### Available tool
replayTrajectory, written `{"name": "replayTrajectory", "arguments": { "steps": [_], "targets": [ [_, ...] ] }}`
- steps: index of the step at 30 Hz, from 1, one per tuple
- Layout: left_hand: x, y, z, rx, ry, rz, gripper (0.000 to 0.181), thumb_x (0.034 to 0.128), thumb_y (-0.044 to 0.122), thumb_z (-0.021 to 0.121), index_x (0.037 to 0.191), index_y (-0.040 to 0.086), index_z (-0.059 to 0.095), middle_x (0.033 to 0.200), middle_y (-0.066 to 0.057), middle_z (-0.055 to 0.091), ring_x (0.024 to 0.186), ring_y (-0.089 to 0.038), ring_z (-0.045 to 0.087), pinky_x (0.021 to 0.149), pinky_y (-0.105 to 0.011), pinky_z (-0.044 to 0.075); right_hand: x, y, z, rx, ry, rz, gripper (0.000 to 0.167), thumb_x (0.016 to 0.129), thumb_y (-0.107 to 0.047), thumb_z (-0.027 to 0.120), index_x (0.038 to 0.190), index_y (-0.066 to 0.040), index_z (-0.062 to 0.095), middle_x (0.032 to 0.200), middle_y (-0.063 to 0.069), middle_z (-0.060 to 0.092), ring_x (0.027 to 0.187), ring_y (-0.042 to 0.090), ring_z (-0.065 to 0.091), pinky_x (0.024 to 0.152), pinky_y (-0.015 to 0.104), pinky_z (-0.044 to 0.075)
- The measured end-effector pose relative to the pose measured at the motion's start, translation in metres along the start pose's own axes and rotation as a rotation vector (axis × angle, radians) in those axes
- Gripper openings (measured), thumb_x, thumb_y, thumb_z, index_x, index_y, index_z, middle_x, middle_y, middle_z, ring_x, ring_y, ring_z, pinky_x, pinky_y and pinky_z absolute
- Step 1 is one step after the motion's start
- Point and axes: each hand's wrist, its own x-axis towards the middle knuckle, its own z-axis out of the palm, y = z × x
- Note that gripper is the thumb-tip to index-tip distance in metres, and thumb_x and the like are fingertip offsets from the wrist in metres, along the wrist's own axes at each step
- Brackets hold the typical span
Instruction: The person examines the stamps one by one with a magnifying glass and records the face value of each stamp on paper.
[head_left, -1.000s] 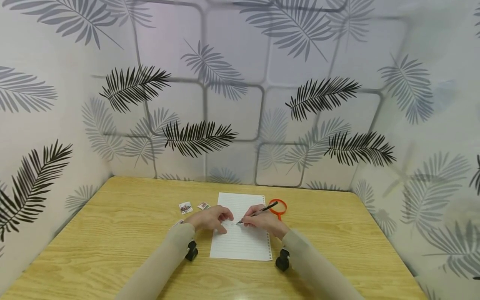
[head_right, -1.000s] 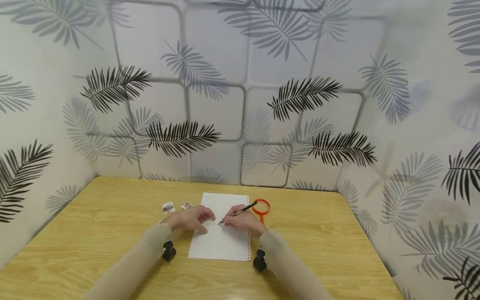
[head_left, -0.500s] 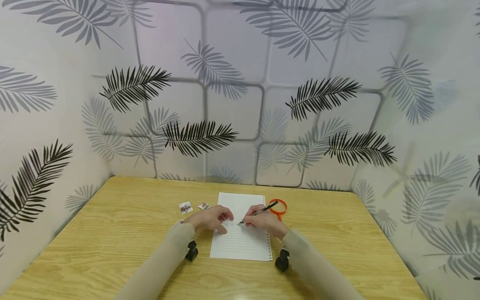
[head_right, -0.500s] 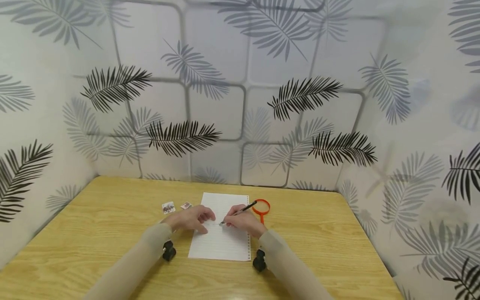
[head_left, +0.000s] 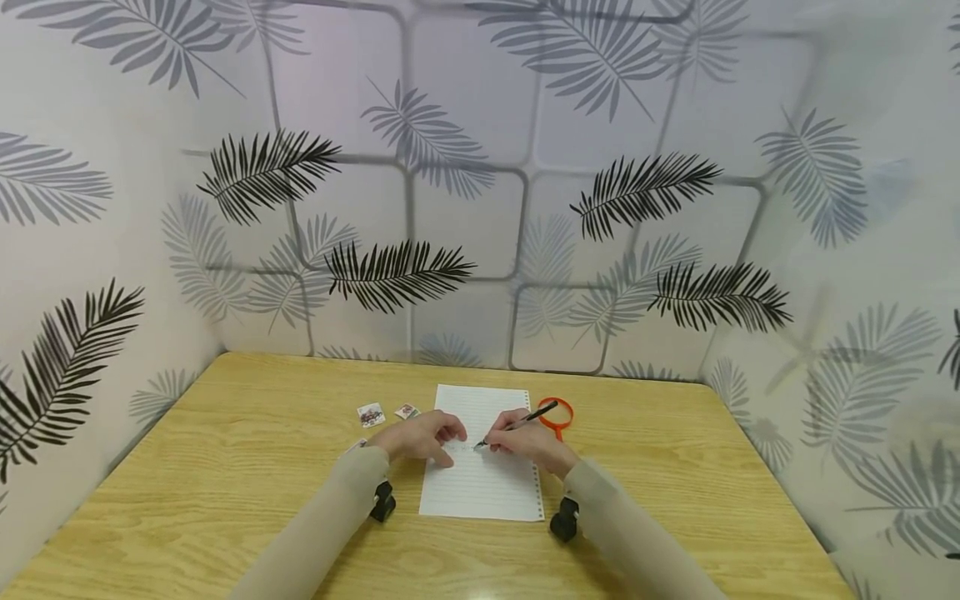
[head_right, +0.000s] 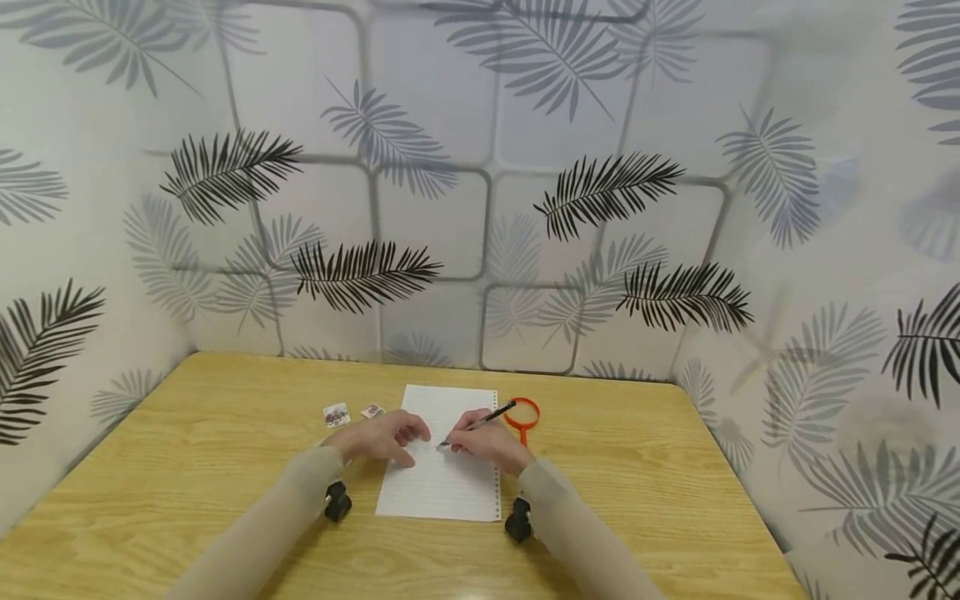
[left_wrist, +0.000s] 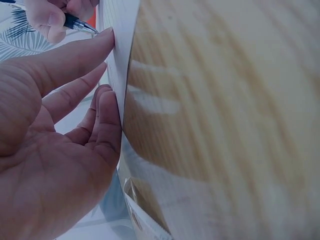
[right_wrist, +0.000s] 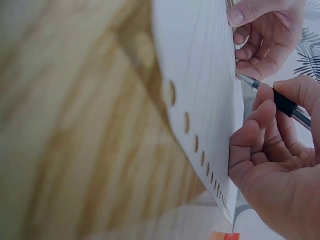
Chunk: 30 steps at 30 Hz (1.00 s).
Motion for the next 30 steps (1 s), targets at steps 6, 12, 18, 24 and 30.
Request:
{"name": "replayTrajectory", "arguments": {
  "steps": [6,12,18,24,30],
  "targets": [
    [0.0007,0.0000,0.0008,-0.002,0.003,0.006,0.035,0.0800,-0.001,0.077,0.112,0.008,0.065,0.111,-0.004,0.060,0.105,-0.020,0.053,0.100,-0.042,0.044,-0.0009,0.0001,-0.0002,-0.014,-0.003,-0.007,0.010,0.086,-0.013,0.070,0.083,-0.005,0.065,0.072,-0.001,0.067,0.067,0.010,0.053,0.064,0.023,0.041],
    [0.0022,-0.0004,0.0011,0.001,0.001,0.016,0.036,0.0795,-0.002,0.077,0.112,0.007,0.064,0.111,-0.005,0.060,0.105,-0.020,0.053,0.099,-0.041,0.044,-0.0019,-0.0005,0.0006,-0.030,0.002,-0.004,0.009,0.086,-0.013,0.069,0.084,-0.005,0.065,0.075,0.001,0.068,0.067,0.011,0.053,0.064,0.024,0.041],
    [0.0002,0.0013,0.0015,-0.012,-0.002,-0.001,0.036,0.0795,-0.003,0.077,0.112,0.006,0.064,0.111,-0.005,0.059,0.106,-0.020,0.053,0.100,-0.042,0.043,-0.0023,-0.0013,-0.0001,-0.052,-0.015,0.007,0.008,0.085,-0.014,0.071,0.081,-0.009,0.066,0.071,-0.003,0.064,0.065,0.010,0.052,0.063,0.023,0.039],
    [-0.0004,0.0019,0.0014,-0.009,0.003,0.000,0.035,0.0798,-0.002,0.077,0.112,0.007,0.064,0.112,-0.005,0.059,0.107,-0.021,0.054,0.101,-0.042,0.043,-0.0039,-0.0028,-0.0029,-0.025,-0.025,0.029,0.012,0.088,-0.019,0.069,0.085,-0.007,0.068,0.075,-0.001,0.067,0.068,0.011,0.052,0.066,0.024,0.040],
    [-0.0002,0.0004,0.0011,-0.007,0.007,0.001,0.035,0.0795,-0.002,0.077,0.111,0.008,0.065,0.111,-0.004,0.059,0.105,-0.020,0.053,0.100,-0.042,0.044,-0.0031,-0.0012,-0.0046,0.087,0.006,0.059,0.015,0.092,-0.020,0.066,0.088,-0.005,0.065,0.081,0.002,0.068,0.071,0.012,0.054,0.069,0.024,0.046]
  ]
}}
